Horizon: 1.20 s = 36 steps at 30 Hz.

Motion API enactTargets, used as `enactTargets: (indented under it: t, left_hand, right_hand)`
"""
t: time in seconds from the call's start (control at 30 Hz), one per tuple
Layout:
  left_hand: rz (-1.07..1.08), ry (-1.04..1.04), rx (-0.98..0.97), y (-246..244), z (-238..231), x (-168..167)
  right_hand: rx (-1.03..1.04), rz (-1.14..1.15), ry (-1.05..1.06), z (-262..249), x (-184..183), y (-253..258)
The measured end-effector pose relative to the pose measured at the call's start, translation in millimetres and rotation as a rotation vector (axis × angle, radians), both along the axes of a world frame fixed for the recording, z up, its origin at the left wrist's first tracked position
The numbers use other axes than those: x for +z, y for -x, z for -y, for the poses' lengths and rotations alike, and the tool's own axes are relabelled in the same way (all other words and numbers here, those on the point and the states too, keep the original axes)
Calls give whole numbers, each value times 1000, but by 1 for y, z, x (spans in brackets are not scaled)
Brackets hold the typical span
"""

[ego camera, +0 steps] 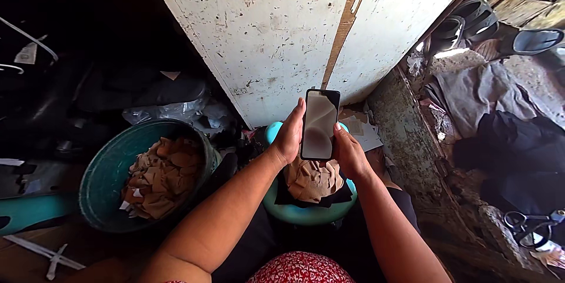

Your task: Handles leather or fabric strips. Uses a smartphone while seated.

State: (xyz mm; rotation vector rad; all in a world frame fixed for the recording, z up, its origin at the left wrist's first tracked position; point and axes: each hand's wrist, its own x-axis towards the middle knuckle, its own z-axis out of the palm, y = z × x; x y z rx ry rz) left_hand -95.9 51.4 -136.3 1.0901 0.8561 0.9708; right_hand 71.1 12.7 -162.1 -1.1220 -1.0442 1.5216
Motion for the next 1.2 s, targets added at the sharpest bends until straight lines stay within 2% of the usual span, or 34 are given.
enactTargets:
  t: [0.53, 1.2]
  left_hand:
    - [63, 8, -40, 2, 1, 1]
    - [61, 7, -60, 0, 4, 2]
  right_hand:
    - [116, -41, 4, 0, -1, -6]
    - [64, -20, 37, 4, 2, -5]
